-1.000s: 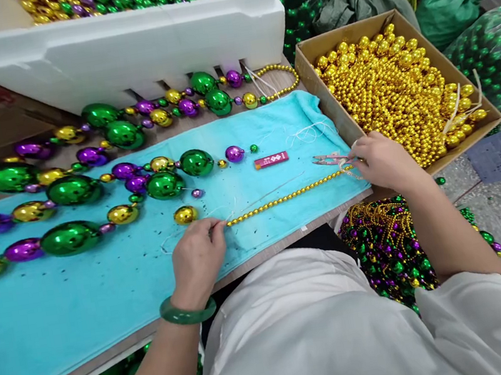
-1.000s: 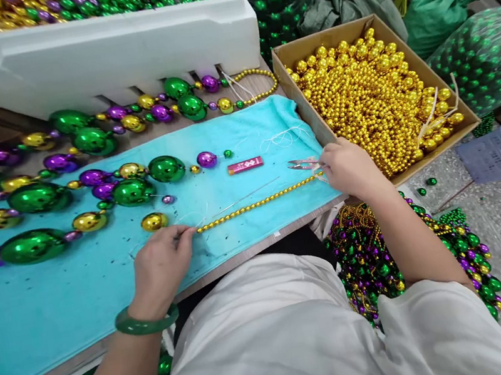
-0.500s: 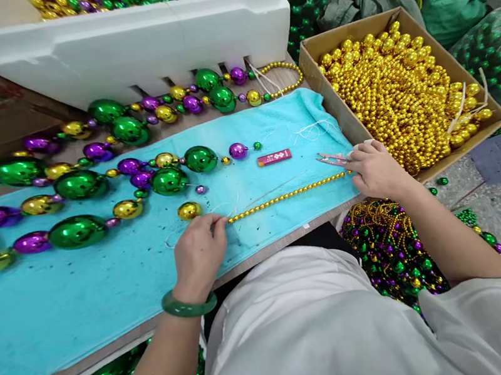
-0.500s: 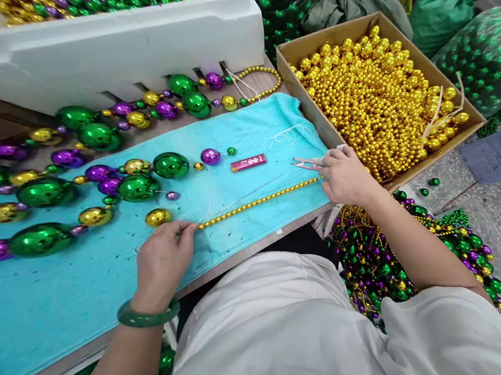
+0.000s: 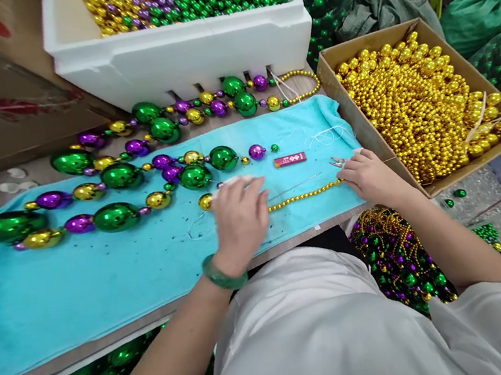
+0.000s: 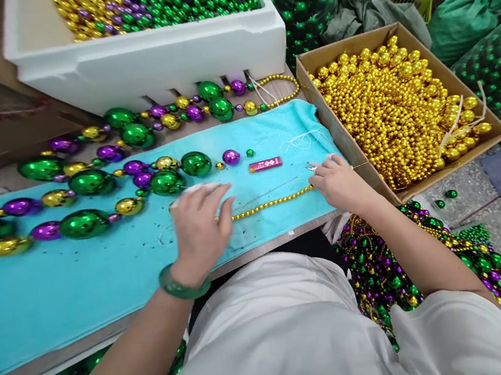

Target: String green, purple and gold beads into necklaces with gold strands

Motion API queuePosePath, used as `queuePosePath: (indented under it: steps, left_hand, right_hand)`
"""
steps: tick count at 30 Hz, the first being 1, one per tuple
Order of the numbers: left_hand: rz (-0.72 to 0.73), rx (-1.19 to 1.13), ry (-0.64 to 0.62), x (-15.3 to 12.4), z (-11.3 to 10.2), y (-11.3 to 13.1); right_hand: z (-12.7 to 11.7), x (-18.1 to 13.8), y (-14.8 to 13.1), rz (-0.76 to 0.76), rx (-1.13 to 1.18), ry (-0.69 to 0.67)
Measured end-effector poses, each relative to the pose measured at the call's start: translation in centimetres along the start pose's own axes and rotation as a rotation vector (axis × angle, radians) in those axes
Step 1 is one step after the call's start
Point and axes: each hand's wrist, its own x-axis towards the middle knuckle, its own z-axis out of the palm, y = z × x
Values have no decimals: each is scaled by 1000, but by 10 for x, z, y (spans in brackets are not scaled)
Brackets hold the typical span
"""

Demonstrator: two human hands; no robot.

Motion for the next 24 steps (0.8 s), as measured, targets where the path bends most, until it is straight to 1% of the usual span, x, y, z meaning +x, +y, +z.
queuePosePath:
  steps: [2,5,6,8,9,11,13,15,17,18,20,22,24]
  left_hand:
    - [54,-316,-126,18,16,23]
    - [-8,-824,-394,45,49,55]
    - [-22,-950,-482,52,59,64]
    - [-23,-1122,-670,65,76,79]
    - [-39,-1173,-750,69,82,85]
    - [-106,-1216,-855,74,87,91]
    - [-169,-1206,-898,76,87,93]
    - [-196,-1176,-931,75,82,91]
    - [-231,-1140,-956,71,74,88]
    - [-255,-1116,-953,69,70,86]
    - [-292,-1077,-928,62,62,80]
    - [-312,-1049,-883,53,55,70]
    - [-341,-1023,-842,43,50,57]
  right_hand:
    - [-4,1,3,-16,8,2]
    - [-10,-1,11,-41,69,19]
    - [-12,-2,13,-42,113,27]
    - [-16,-5,15,-11,242,43]
    - [-18,-6,15,34,314,46]
    - [-23,-8,13,155,433,29]
    - [-29,-9,12,251,508,-23]
    - [-35,-10,14,277,585,-95]
    - [-41,-13,22,286,686,-100]
    - [-43,-16,27,307,728,-56]
    - [-45,-21,42,403,762,115]
    - [-43,-26,58,554,719,325]
    - [-38,-28,73,714,608,507]
